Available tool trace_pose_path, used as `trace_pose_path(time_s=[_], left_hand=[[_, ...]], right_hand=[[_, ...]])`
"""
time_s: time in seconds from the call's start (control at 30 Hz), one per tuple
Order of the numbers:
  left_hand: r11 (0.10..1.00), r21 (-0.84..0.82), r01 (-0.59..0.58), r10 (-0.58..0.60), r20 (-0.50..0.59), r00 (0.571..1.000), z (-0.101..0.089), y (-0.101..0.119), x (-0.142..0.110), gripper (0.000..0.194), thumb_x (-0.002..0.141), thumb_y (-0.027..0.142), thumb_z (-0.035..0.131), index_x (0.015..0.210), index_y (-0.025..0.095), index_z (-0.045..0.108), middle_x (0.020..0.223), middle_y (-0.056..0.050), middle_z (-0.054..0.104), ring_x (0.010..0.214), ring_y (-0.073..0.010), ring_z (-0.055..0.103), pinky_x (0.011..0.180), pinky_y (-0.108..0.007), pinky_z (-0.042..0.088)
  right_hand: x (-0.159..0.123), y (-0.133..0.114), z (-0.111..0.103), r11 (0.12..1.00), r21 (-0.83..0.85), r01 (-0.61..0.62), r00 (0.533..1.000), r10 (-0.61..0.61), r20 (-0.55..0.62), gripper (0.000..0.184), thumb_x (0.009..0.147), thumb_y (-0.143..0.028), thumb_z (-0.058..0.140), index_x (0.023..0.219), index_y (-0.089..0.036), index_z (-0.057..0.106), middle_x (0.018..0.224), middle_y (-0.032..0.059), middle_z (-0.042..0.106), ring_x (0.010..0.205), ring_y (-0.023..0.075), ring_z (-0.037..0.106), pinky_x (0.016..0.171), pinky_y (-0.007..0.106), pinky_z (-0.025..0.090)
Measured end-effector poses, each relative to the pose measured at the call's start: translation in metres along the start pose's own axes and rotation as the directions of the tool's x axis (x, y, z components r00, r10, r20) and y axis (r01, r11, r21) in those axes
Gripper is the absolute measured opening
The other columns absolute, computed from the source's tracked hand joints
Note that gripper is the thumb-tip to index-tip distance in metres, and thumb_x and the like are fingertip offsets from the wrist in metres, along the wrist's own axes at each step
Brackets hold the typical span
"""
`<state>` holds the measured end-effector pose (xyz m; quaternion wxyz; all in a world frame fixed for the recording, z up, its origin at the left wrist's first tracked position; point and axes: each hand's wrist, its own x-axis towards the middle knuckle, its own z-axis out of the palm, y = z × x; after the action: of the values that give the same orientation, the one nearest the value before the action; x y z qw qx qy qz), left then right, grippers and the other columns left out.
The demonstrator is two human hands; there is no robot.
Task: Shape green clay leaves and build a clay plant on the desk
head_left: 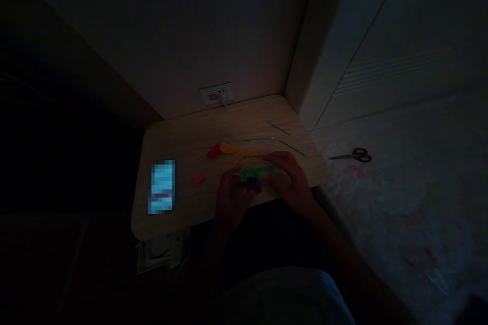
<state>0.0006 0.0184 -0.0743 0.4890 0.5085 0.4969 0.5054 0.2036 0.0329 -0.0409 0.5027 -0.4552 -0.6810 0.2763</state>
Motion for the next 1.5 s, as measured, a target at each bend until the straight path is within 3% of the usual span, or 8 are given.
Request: trace_pose_path(time_s=[0.37, 0.63, 0.77, 0.9, 1.03, 1.13, 1.33, 1.5], left_hand=[[0.998, -0.035, -0.053, 0.051, -0.051, 0.997, 0.008, -0.005, -0.004, 0.063, 0.077, 0.031, 0.088, 0.132, 0.025, 0.059, 0.107, -0.005, 0.075, 0.093, -0.02, 0.077, 0.089, -0.035, 0.063], [0.999, -0.023, -0.034, 0.032, -0.067, 0.997, 0.011, -0.003, -0.004, 0.059, 0.077, 0.033, 0.089, 0.129, 0.024, 0.06, 0.108, -0.007, 0.077, 0.093, -0.0208, 0.078, 0.088, -0.036, 0.064], [0.999, -0.027, -0.026, 0.023, -0.104, 0.994, 0.009, -0.002, -0.002, 0.055, 0.076, 0.031, 0.089, 0.123, 0.023, 0.062, 0.114, -0.008, 0.077, 0.101, -0.023, 0.078, 0.09, -0.036, 0.064], [1.0, -0.007, -0.029, 0.028, -0.125, 0.992, 0.01, 0.0, -0.001, 0.053, 0.073, 0.024, 0.087, 0.12, 0.023, 0.064, 0.115, -0.008, 0.077, 0.104, -0.0238, 0.077, 0.091, -0.036, 0.064], [0.997, 0.026, -0.071, 0.074, -0.134, 0.988, 0.015, -0.002, -0.004, 0.053, 0.071, 0.024, 0.088, 0.119, 0.022, 0.064, 0.113, -0.008, 0.077, 0.102, -0.024, 0.078, 0.089, -0.036, 0.064], [0.994, 0.089, -0.066, 0.077, -0.131, 0.988, 0.02, -0.005, -0.008, 0.053, 0.074, 0.03, 0.089, 0.119, 0.022, 0.063, 0.108, -0.007, 0.079, 0.098, -0.024, 0.079, 0.087, -0.036, 0.064], [0.98, 0.186, -0.066, 0.091, -0.131, 0.987, 0.018, -0.007, -0.017, 0.044, 0.081, 0.035, 0.087, 0.116, 0.023, 0.064, 0.1, -0.006, 0.08, 0.09, -0.0229, 0.079, 0.081, -0.036, 0.064], [0.915, 0.359, -0.183, 0.25, -0.152, 0.956, -0.003, -0.005, -0.015, 0.02, 0.094, 0.033, 0.071, 0.11, 0.023, 0.065, 0.102, -0.006, 0.076, 0.093, -0.0222, 0.074, 0.086, -0.037, 0.061]], right_hand=[[-0.002, 0.004, 0.007, 1.0, 0.0, -0.002, 0.999, 0.002, -0.037, 0.019, 0.096, -0.024, 0.073, 0.112, -0.03, 0.08, 0.116, 0.0083, 0.074, 0.113, 0.0277, 0.069, 0.1, 0.049, 0.056], [-0.004, 0.001, 0.004, 0.999, 0.002, 0.043, 0.999, -0.043, -0.01, 0.023, 0.095, -0.024, 0.074, 0.117, -0.03, 0.079, 0.118, 0.0086, 0.073, 0.113, 0.0276, 0.069, 0.1, 0.048, 0.056], [-0.008, 0.004, -0.003, 0.999, 0.0, 0.037, 0.999, -0.037, -0.002, 0.033, 0.096, -0.029, 0.071, 0.129, -0.03, 0.073, 0.127, 0.0106, 0.071, 0.121, 0.0303, 0.067, 0.106, 0.052, 0.054], [-0.015, 0.011, -0.006, 0.999, -0.021, -0.028, 0.997, 0.026, -0.079, 0.034, 0.095, -0.033, 0.072, 0.128, -0.029, 0.071, 0.125, 0.0103, 0.072, 0.12, 0.031, 0.067, 0.106, 0.053, 0.054], [-0.026, 0.017, 0.004, 0.996, 0.039, -0.085, 0.996, 0.084, 0.037, 0.052, 0.087, -0.033, 0.082, 0.136, -0.029, 0.065, 0.128, 0.0113, 0.074, 0.111, 0.0297, 0.071, 0.1, 0.05, 0.058], [-0.031, 0.02, 0.018, 0.966, 0.159, -0.202, 0.979, 0.194, 0.068, 0.069, 0.082, -0.039, 0.088, 0.144, -0.028, 0.059, 0.128, 0.0122, 0.076, 0.11, 0.0302, 0.075, 0.1, 0.05, 0.06], [-0.023, 0.025, 0.04, 0.795, 0.414, -0.444, 0.885, 0.462, 0.061, 0.054, 0.079, -0.045, 0.085, 0.124, -0.026, 0.062, 0.099, 0.0057, 0.081, 0.089, 0.0263, 0.08, 0.084, 0.043, 0.066], [-0.008, 0.02, 0.041, 0.816, 0.255, -0.52, 0.836, 0.547, -0.047, 0.045, 0.076, -0.042, 0.083, 0.109, -0.025, 0.057, 0.085, 0.005, 0.08, 0.078, 0.0255, 0.078, 0.074, 0.039, 0.061]])
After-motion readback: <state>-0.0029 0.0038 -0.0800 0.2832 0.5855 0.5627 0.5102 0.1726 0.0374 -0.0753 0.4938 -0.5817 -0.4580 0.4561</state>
